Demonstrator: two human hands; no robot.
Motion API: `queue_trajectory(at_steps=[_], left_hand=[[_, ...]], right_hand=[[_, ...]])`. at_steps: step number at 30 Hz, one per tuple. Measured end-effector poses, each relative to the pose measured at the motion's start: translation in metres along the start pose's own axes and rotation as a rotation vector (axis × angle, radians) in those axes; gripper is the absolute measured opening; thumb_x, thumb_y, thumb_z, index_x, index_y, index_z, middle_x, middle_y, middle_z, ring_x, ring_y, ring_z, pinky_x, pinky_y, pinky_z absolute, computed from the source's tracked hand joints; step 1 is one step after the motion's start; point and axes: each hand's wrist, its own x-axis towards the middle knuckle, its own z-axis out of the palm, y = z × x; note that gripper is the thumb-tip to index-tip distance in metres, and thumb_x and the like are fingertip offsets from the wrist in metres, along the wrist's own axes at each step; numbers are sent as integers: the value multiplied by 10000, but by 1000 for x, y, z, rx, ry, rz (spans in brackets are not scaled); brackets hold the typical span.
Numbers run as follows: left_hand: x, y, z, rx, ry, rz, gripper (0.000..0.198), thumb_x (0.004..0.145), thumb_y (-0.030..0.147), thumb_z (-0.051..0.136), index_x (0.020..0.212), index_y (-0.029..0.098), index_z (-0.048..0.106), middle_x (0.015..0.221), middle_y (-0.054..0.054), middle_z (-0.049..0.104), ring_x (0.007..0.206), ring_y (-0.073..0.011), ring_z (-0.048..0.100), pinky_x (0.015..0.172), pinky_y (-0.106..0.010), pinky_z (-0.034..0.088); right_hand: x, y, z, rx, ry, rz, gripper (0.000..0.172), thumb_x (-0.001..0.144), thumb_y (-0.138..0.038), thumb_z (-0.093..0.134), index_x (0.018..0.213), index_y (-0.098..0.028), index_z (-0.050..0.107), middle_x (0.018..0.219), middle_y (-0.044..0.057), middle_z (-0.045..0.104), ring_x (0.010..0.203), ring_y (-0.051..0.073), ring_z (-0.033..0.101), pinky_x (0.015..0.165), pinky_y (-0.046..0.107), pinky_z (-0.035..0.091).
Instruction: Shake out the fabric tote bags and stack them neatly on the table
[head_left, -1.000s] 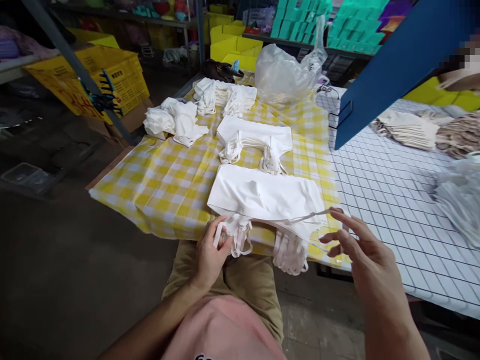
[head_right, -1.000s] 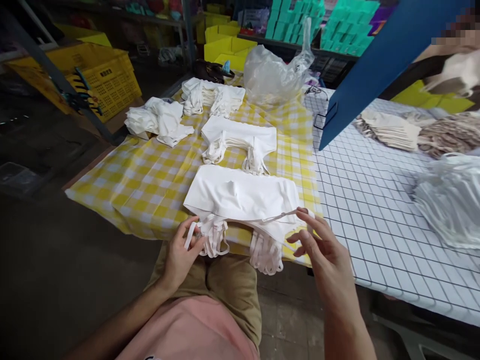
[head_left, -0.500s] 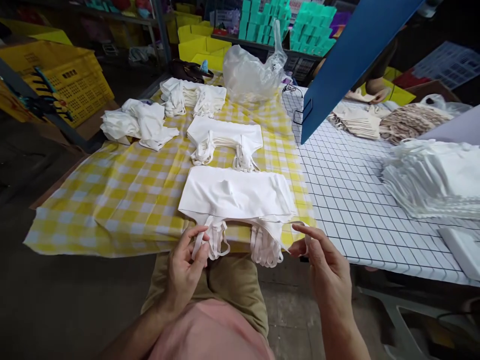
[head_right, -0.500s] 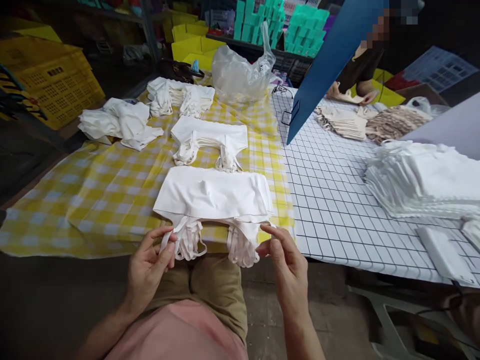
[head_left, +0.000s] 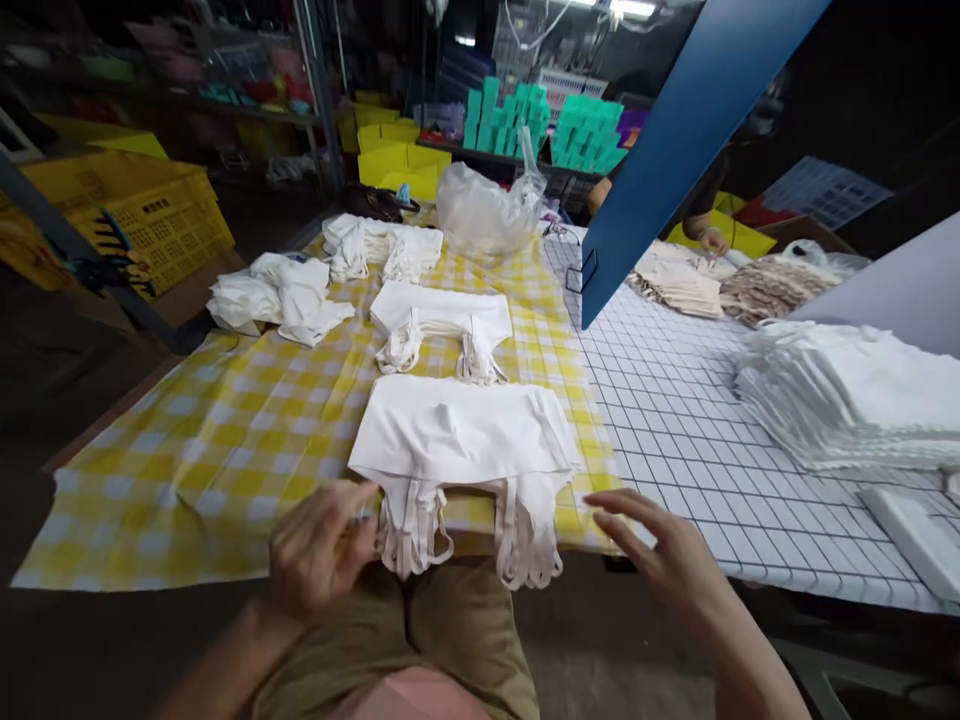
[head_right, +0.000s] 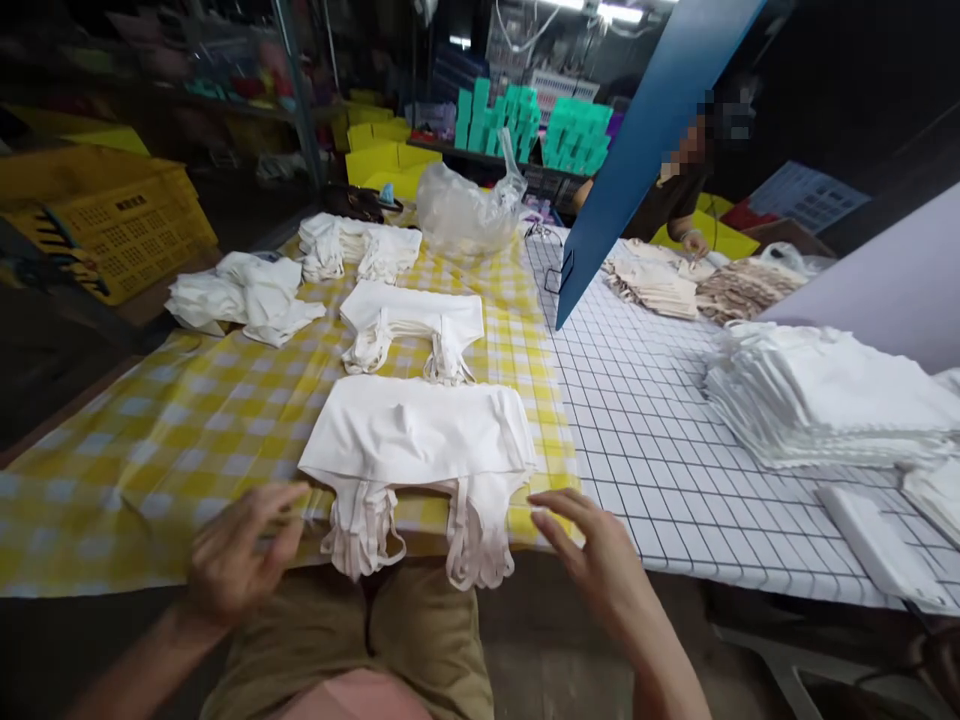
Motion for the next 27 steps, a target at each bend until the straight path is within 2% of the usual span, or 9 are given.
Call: queue_trajectory(at_steps=[3, 6, 10, 12, 14, 18, 21, 24, 27], left_hand=[[41, -28, 17, 210, -29, -254, 333, 853, 325, 406, 1096, 157, 560, 915, -94, 645, 835, -209, 612, 740, -295, 463], [77, -51, 39, 321, -183, -428, 408, 861, 365, 383, 1142, 100, 517, 1084, -155, 590, 935, -254, 583, 757, -329, 452], [97, -68, 61, 247, -392, -553, 306, 844, 350, 443, 982, 117, 585, 1004, -130, 628, 949, -237, 581, 778, -301, 430], [98, -71, 66, 192, -385, -566, 241, 829, 324, 476, 934, 141, 592, 942, -100, 643, 913, -212, 588, 757, -280, 423], [97, -71, 68, 158, -312, -570, 223, 819, 308, 496, 952, 153, 586, 910, -81, 642, 872, -197, 591, 725, -269, 417], [96, -73, 68, 87, -228, -606, 244, 815, 321, 501, 968, 158, 598, 767, -42, 619, 761, -179, 584, 658, -258, 403], [98, -77, 69, 32, -227, -624, 289, 799, 305, 516, 1037, 157, 585, 700, -15, 590, 704, -172, 568, 637, -254, 401], [100, -81, 70, -5, -256, -510, 399, 785, 250, 515, 1178, 182, 515, 852, -40, 602, 797, -180, 574, 706, -264, 414], [106, -86, 67, -42, -351, -412, 329, 773, 241, 508, 1096, 206, 561, 1026, -65, 571, 884, -191, 571, 761, -273, 412]], right_hand=[[42, 2, 2, -47, 187, 117, 299, 782, -430, 487, 857, -205, 669, 869, 67, 693, 753, 219, 624, 676, 329, 471], [85, -3, 19, -149, 226, 176, 266, 782, -372, 463, 867, -196, 643, 810, 55, 679, 693, 199, 605, 646, 316, 449], [124, -14, 41, -322, 247, 285, 334, 820, -440, 402, 916, -190, 601, 864, 80, 656, 788, 236, 599, 629, 329, 419], [133, -16, 49, -393, 240, 293, 355, 822, -472, 399, 927, -180, 572, 896, 100, 643, 822, 255, 594, 629, 337, 413], [137, -17, 56, -444, 253, 250, 354, 821, -472, 409, 968, -178, 541, 944, 109, 624, 864, 263, 586, 640, 340, 412], [137, -16, 64, -470, 349, 167, 385, 846, -421, 370, 1152, -199, 446, 1087, 99, 534, 885, 234, 579, 595, 308, 411], [137, -14, 63, -501, 292, 129, 350, 869, -390, 336, 1148, -219, 462, 1041, 76, 514, 850, 217, 578, 569, 290, 401], [141, -9, 57, -510, 179, 78, 309, 876, -353, 347, 1102, -215, 505, 1000, 69, 522, 798, 200, 576, 573, 282, 391], [149, -2, 48, -482, 78, 4, 260, 860, -293, 384, 1068, -217, 520, 979, 56, 517, 678, 156, 561, 574, 272, 389]])
